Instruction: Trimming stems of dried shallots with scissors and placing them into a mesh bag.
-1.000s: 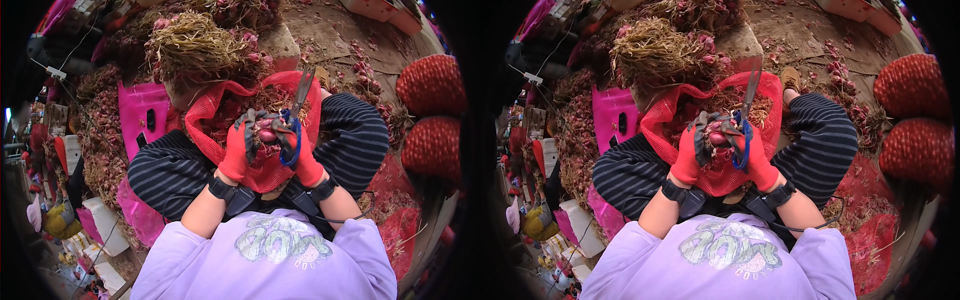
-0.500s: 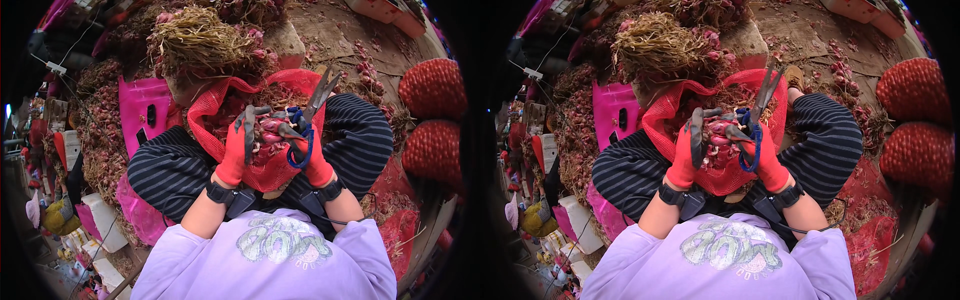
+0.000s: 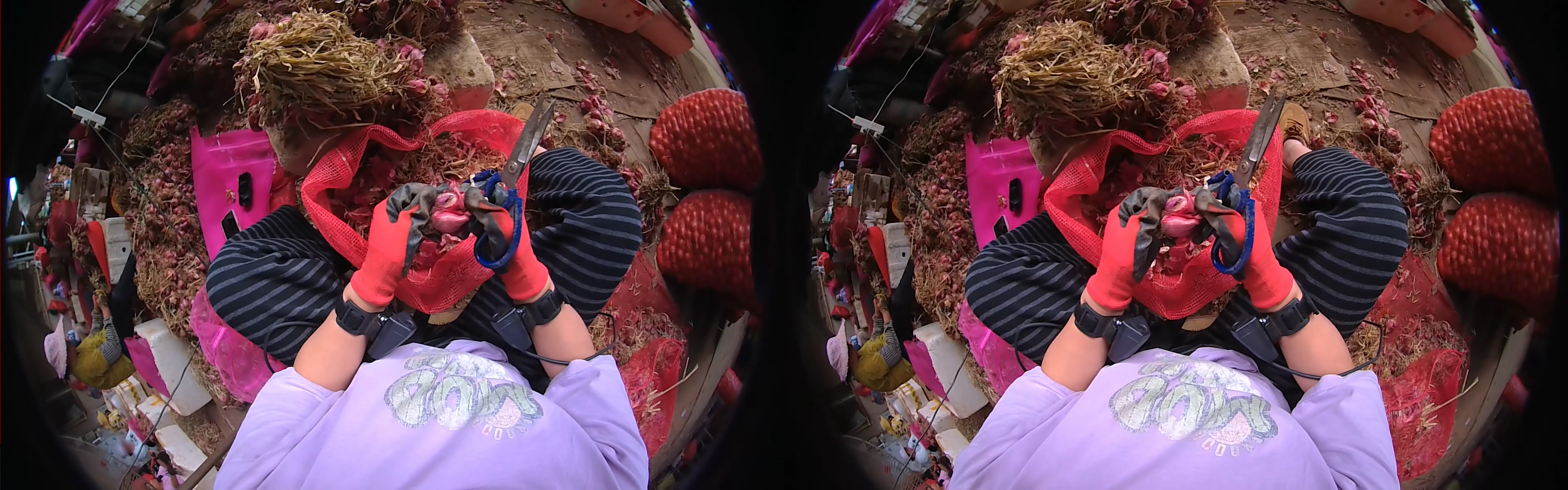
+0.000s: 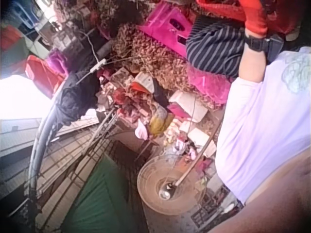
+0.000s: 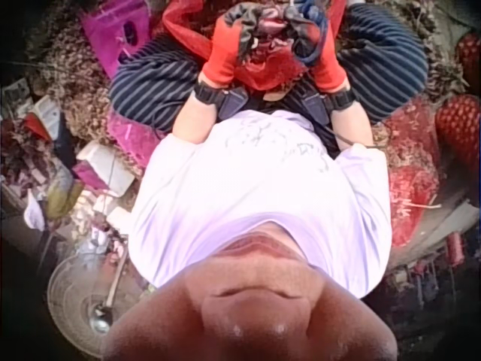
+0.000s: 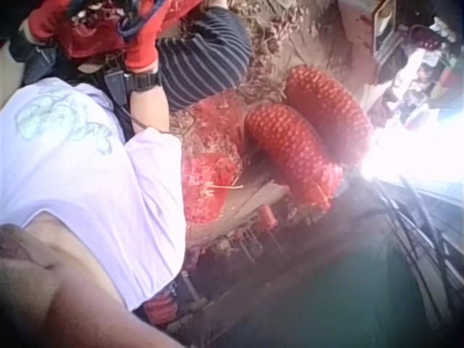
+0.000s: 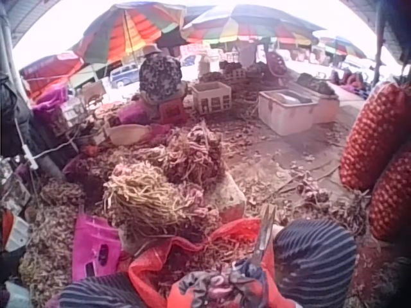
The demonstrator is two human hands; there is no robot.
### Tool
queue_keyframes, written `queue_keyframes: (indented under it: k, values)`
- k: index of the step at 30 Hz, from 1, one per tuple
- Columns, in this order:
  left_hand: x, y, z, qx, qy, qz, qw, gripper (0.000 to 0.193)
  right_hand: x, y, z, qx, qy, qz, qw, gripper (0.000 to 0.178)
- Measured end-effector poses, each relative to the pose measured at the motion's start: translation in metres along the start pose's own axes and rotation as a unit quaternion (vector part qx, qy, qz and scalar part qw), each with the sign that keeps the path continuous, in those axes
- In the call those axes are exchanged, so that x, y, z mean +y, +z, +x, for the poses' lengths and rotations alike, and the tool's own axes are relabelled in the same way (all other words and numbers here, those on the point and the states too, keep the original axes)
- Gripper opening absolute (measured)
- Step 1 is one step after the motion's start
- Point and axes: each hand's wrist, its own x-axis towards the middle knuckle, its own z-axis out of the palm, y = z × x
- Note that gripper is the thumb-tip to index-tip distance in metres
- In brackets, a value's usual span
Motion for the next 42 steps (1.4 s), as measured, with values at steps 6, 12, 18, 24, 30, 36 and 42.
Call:
queue_keyframes:
  k: [6, 12, 18, 24, 30, 36, 42]
  values:
    - [0.023, 0.008, 0.002, -0.018, -0.048, -0.016, 0.999, 0.022, 0.010, -0.006, 0.001, -0.026, -0.040, -0.032, 0.998, 0.013]
    - [0.032, 0.022, 0.004, 0.066, 0.006, -0.027, 0.997, 0.036, 0.005, -0.005, 0.001, -0.032, -0.056, -0.044, 0.997, 0.013]
    - [0.048, 0.027, 0.000, 0.038, 0.134, 0.147, 0.979, 0.039, -0.004, -0.002, 0.002, 0.053, -0.114, -0.171, 0.977, 0.015]
    - [0.048, 0.015, -0.004, -0.038, 0.159, 0.252, 0.954, 0.033, -0.005, -0.002, -0.001, 0.016, -0.107, -0.166, 0.980, 0.015]
    - [0.042, 0.017, -0.010, -0.035, -0.055, -0.040, 0.997, 0.021, 0.000, -0.008, 0.002, -0.019, -0.023, -0.050, 0.998, 0.014]
    - [0.057, 0.033, -0.008, -0.019, -0.083, -0.014, 0.996, 0.026, -0.003, -0.011, 0.003, -0.025, -0.034, -0.036, 0.998, 0.014]
    - [0.059, 0.021, -0.011, -0.075, -0.133, -0.055, 0.987, 0.027, -0.006, -0.011, 0.004, -0.035, -0.037, -0.005, 0.999, 0.014]
